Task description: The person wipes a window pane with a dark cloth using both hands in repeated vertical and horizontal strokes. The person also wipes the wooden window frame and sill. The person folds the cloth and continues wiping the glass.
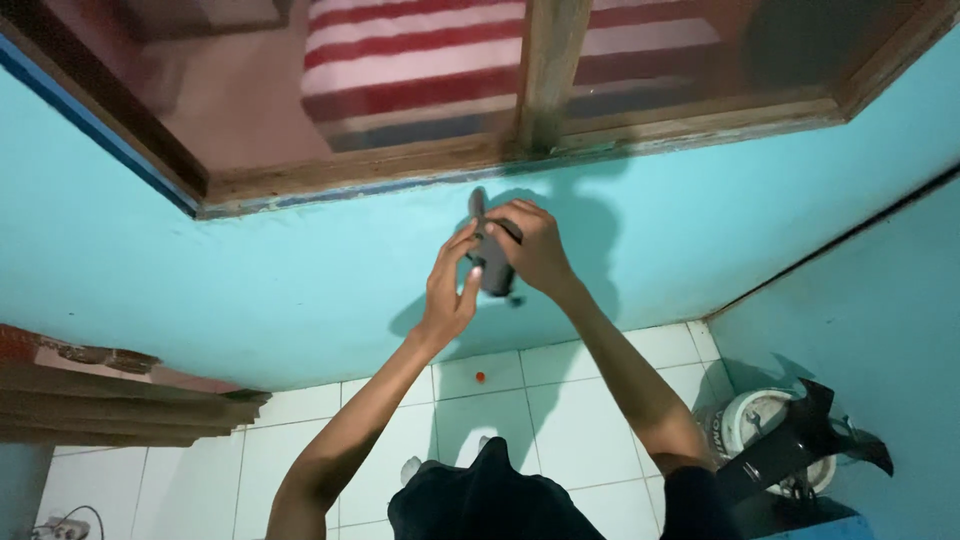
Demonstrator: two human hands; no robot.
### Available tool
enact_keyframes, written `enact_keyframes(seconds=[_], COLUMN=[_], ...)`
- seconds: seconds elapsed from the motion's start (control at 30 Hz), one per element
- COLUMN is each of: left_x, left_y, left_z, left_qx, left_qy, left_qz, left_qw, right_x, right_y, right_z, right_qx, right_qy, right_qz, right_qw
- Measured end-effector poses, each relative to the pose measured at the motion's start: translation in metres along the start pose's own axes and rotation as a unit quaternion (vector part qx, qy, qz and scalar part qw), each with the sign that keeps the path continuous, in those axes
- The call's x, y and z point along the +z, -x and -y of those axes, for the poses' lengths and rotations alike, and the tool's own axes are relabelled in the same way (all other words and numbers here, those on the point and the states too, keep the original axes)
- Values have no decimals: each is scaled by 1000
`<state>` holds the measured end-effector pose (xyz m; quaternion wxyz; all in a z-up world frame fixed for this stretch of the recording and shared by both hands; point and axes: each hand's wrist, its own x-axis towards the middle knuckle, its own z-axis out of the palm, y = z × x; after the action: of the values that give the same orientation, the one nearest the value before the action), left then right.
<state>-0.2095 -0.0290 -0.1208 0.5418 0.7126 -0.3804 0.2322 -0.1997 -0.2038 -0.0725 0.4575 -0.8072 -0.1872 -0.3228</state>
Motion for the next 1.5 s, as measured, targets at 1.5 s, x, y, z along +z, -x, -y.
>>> enact_keyframes(seconds=[1.5], left_x=[-30], left_y=[-114], left_z=[19], left_qx=[-87], left_qy=[-66], left_qz=[-6], left_qw=[994], right_x=[65], right_y=[13], right_z=[-31], right_qx=[-157], right_qy=[333], right_qz=[-237], right_qw=[899])
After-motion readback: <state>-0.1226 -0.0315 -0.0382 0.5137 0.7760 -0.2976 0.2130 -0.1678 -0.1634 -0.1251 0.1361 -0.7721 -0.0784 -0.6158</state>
